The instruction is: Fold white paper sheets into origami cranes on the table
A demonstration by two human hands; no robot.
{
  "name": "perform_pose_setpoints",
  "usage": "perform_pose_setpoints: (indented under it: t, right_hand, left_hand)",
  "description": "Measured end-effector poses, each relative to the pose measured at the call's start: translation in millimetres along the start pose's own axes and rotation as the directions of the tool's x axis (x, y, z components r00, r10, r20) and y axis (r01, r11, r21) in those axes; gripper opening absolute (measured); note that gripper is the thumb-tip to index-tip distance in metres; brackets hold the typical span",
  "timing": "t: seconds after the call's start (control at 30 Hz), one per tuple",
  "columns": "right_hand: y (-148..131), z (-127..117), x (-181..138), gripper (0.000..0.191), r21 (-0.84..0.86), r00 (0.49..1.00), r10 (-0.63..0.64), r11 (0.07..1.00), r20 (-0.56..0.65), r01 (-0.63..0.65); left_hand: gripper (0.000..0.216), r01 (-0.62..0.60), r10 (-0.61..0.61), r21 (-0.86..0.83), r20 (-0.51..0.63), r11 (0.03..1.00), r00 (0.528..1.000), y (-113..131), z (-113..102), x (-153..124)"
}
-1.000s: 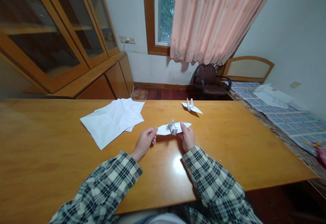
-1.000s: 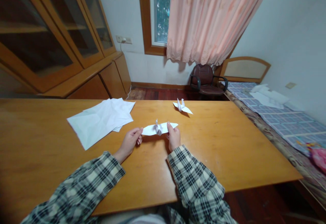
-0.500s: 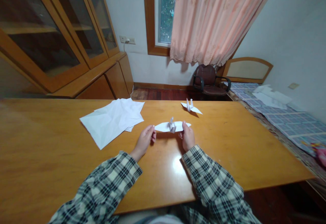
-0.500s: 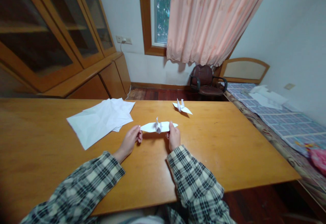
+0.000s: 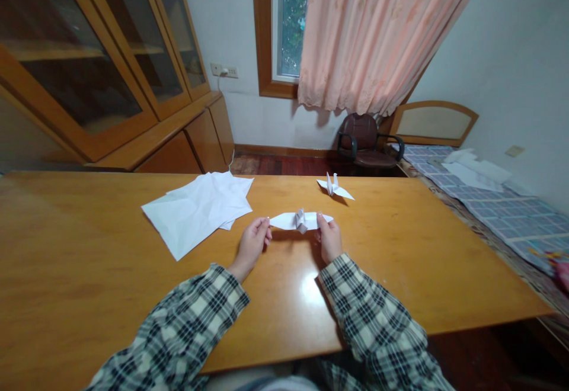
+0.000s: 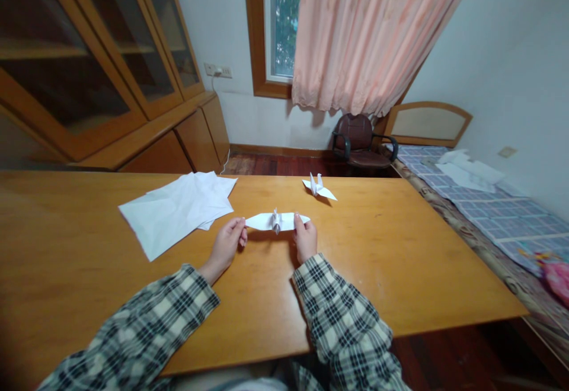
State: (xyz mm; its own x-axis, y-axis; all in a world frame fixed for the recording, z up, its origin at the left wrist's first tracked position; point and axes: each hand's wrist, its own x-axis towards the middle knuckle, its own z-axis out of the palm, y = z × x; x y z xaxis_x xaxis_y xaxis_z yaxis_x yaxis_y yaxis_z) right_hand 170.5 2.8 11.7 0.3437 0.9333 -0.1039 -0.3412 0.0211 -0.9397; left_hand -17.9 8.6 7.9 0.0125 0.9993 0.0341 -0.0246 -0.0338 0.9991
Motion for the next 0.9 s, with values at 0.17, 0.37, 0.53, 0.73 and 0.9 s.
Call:
perform_pose_setpoints:
  t: [0.17, 0.37, 0.53, 0.73, 0.9]
  right_hand:
    - [0, -1, 1, 0.037, 0.007, 1.0, -0.008, 1.0, 0.022, 0.008]
    - [-7, -5, 7, 0.04, 0.002, 0.998, -0.058, 0.998, -0.025, 0.058]
    - [-12, -19, 22, 0.039, 0.007, 0.989, -0.108, 0.994, -0.097, 0.109]
    - [-17, -53, 50, 0.036, -0.09, 0.982, -0.126, 0.989, -0.144, 0.113]
    - [-20, -75, 70, 0.029, -0.08, 0.985, -0.047, 0.996, -0.163, 0.035]
  left_hand:
    - [0.035, -0.006, 0.006, 0.0, -0.012, 1.0, 1.0, 2, -2, 1]
    - [0.041, -0.034, 0.035, 0.031, -0.027, 0.999, 0.999, 2, -4, 2]
    - [0.04, -0.044, 0.045, 0.023, -0.056, 0.999, 0.997, 2, -6, 4]
    - [0.038, -0.048, 0.049, 0.021, -0.081, 0.999, 0.995, -1, -7, 5]
    - [0.038, -0.037, 0.038, 0.02, -0.069, 0.999, 0.997, -2, -6, 5]
